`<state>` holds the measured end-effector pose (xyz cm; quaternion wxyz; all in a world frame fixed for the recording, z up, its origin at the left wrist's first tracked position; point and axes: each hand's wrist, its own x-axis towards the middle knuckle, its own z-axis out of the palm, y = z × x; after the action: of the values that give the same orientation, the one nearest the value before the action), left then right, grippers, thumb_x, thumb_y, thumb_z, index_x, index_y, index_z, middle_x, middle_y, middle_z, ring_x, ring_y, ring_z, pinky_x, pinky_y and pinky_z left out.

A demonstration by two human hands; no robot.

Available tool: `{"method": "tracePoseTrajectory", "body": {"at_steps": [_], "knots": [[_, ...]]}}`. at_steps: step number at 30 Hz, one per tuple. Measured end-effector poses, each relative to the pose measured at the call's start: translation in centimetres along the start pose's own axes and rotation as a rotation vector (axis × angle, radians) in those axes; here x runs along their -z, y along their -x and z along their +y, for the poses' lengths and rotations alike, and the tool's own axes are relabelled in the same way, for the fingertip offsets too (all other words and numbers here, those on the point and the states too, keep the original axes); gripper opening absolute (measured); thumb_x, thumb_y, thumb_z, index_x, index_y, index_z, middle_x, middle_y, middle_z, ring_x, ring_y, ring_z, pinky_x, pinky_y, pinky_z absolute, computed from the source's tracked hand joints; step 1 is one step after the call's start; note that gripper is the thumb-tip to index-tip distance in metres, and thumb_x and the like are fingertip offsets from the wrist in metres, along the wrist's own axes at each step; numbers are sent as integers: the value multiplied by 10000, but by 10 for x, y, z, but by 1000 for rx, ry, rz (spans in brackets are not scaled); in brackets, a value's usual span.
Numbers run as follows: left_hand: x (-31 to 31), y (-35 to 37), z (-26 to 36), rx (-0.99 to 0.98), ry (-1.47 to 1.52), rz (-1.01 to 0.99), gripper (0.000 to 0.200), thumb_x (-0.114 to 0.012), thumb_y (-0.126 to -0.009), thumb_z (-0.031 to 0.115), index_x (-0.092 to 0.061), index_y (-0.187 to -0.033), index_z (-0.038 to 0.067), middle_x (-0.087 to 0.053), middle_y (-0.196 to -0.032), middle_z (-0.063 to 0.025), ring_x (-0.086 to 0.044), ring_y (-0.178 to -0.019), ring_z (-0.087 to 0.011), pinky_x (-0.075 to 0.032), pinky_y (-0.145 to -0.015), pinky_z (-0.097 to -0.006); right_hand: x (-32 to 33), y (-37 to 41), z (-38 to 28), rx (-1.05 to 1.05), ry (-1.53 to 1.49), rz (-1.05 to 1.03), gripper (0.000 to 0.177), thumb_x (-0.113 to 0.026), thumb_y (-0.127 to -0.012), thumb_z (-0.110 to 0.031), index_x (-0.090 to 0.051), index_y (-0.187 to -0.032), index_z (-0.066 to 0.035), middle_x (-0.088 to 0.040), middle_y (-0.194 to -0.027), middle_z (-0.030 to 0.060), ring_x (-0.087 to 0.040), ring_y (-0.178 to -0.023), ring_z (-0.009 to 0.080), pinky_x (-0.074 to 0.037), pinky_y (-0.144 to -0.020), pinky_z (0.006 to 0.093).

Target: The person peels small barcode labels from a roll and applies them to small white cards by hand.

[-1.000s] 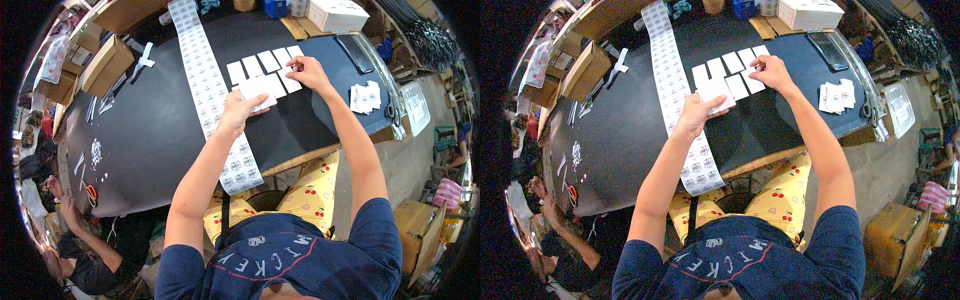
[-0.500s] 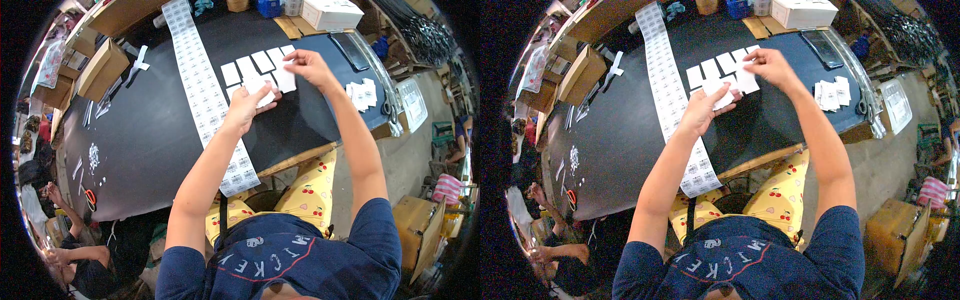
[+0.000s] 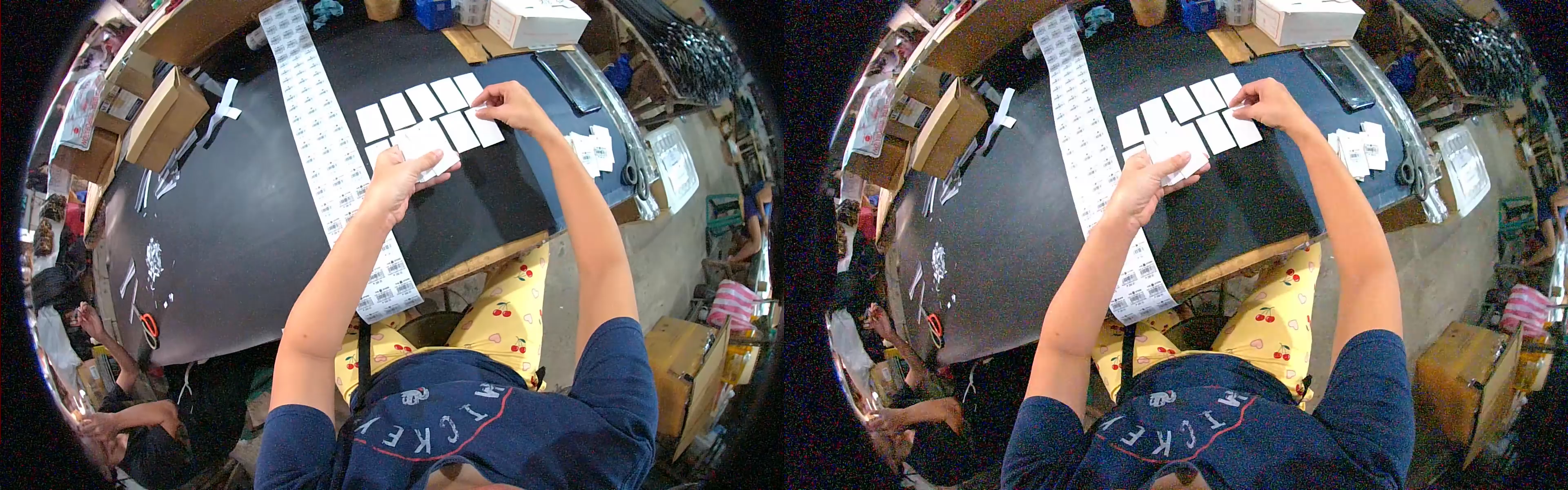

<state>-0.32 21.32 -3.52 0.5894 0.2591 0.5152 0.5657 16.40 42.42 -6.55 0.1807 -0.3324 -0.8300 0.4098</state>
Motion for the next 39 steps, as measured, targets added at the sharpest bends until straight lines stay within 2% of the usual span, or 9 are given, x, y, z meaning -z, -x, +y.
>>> {"method": "tracePoseTrajectory", "body": {"at_steps": [6,8,10,12,14,19,26,35,39], "knots": [[4,11,-3,41,-35,22,306,-684,-837,66,-573,-1101,-42,-665,-1027,-141,-679,-894,-217,-592,-729,-297,-6,5,-3,22,89,87,242,-781,-669,-158,-713,-865,-31,-640,-685,61,-573,-616,129,-452,-581,273],[7,22,-5,63,-53,39,351,-717,-816,80,-568,-1116,-25,-660,-1050,-131,-670,-918,-213,-589,-736,-314,-12,14,-14,219,334,332,236,-782,-670,-176,-703,-839,-31,-642,-701,87,-596,-643,151,-465,-601,284],[10,35,-8,79,-65,51,351,-737,-799,79,-584,-1096,-29,-664,-1033,-127,-671,-892,-209,-592,-711,-310,-27,31,-50,174,217,300,208,-766,-720,-185,-694,-834,-27,-648,-722,75,-604,-675,133,-471,-625,292],[17,47,-11,93,-69,46,349,-739,-799,84,-592,-1095,-27,-667,-1023,-123,-672,-880,-208,-590,-711,-306,-50,52,-79,-8,-226,-41,153,-730,-797,-132,-672,-882,-19,-631,-763,7,-544,-698,57,-432,-639,228],[21,59,-14,56,-65,38,344,-738,-801,88,-597,-1094,-24,-668,-1017,-121,-672,-882,-205,-589,-704,-302,-74,71,-96,58,-499,-172,160,-710,-821,-107,-658,-941,-16,-597,-726,-23,-528,-688,43,-431,-645,216],[44,87,-8,83,15,165,286,-608,-910,125,-559,-1160,-6,-645,-1094,-159,-658,-965,-227,-575,-778,-321,-87,66,-101,-20,-416,-132,187,-717,-789,-56,-661,-964,-23,-534,-683,-67,-464,-641,17,-373,-593,185],[77,119,0,-91,159,222,341,-583,-921,123,-537,-1222,-29,-632,-1144,-181,-635,-1053,-260,-531,-875,-341,-120,61,-101,3,-278,-83,210,-755,-732,-142,-681,-862,6,-629,-646,42,-552,-585,93,-441,-554,253],[72,123,-8,-43,64,221,292,-653,-871,93,-600,-1137,-16,-670,-1060,-153,-683,-920,-232,-571,-741,-303,-136,70,-102,142,52,87,237,-778,-670,-175,-697,-839,-30,-640,-718,79,-555,-691,226,-452,-646,357],[63,116,-10,1,-5,253,307,-681,-843,72,-597,-1122,-24,-677,-1026,-139,-691,-860,-217,-578,-677,-273,-136,73,-107,282,173,205,258,-780,-698,-186,-689,-885,-33,-653,-774,87,-545,-649,198,-444,-608,329]]}}
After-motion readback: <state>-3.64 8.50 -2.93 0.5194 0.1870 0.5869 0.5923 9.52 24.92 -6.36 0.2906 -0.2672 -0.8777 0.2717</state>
